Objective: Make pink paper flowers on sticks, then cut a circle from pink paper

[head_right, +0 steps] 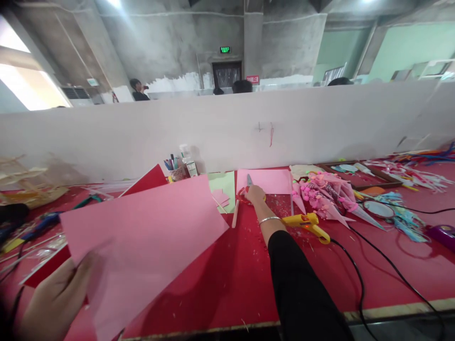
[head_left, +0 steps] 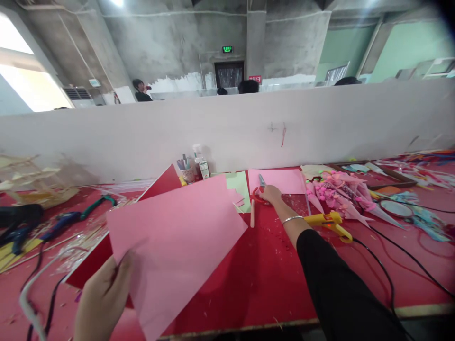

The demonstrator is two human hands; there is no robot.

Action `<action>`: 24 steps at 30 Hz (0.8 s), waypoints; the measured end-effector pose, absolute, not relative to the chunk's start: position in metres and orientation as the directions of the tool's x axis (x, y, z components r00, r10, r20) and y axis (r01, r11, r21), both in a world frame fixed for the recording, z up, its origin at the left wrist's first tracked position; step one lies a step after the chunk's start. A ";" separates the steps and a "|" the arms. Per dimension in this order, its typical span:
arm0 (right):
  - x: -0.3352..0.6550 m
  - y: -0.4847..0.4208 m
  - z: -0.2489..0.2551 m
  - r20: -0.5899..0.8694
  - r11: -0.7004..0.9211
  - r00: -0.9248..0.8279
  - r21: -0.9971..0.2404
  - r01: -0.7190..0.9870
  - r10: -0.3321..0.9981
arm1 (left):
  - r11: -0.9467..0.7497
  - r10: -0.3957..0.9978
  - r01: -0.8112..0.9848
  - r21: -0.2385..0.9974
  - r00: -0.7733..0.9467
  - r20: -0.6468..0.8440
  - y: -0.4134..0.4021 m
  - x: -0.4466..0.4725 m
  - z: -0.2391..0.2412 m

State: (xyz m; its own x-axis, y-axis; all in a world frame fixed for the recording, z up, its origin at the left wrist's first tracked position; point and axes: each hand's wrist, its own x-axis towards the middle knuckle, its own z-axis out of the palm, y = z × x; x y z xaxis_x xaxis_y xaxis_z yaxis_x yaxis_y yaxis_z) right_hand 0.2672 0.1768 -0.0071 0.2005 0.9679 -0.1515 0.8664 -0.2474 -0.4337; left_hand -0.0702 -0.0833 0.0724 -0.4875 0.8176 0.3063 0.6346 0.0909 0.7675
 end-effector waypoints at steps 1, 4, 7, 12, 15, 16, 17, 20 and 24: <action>0.269 0.177 -0.007 -0.150 -0.247 0.199 -0.468 0.848 0.968 | 0.115 0.799 0.635 0.764 -0.516 0.308 -0.082 -0.069 0.070; 0.272 0.177 -0.002 -0.140 -0.235 0.189 -0.592 0.771 0.972 | 0.152 0.716 0.559 0.815 -0.631 0.298 -0.073 -0.068 0.056; 0.269 0.172 0.010 -0.101 -0.193 0.176 -0.733 0.652 0.979 | 0.090 0.711 0.374 0.923 -0.673 0.203 -0.060 -0.063 0.041; 0.261 0.144 0.035 0.040 -0.006 0.113 -0.925 0.381 0.993 | -0.192 0.723 0.053 0.980 -0.668 0.178 -0.032 -0.039 0.029; 0.265 0.112 0.043 0.133 0.124 0.031 -0.971 0.206 0.991 | -0.328 0.768 -0.203 0.923 -0.626 0.135 -0.009 -0.025 0.027; 0.267 0.100 0.044 0.157 0.155 0.003 -0.976 0.150 0.988 | -0.306 0.815 -0.298 0.904 -0.573 0.087 -0.001 -0.022 0.026; 0.269 0.088 0.043 0.179 0.180 -0.023 -0.979 0.097 0.984 | -0.267 0.861 -0.380 0.886 -0.507 0.043 0.007 -0.019 0.025; 0.274 0.056 0.035 0.217 0.216 -0.091 -0.976 -0.026 0.972 | -0.174 0.937 -0.456 0.873 -0.350 0.004 0.029 -0.012 0.022; 0.274 0.032 0.015 0.200 0.144 -0.203 -0.954 -0.261 0.959 | -0.084 0.969 -0.472 0.877 -0.244 -0.038 0.049 0.000 0.016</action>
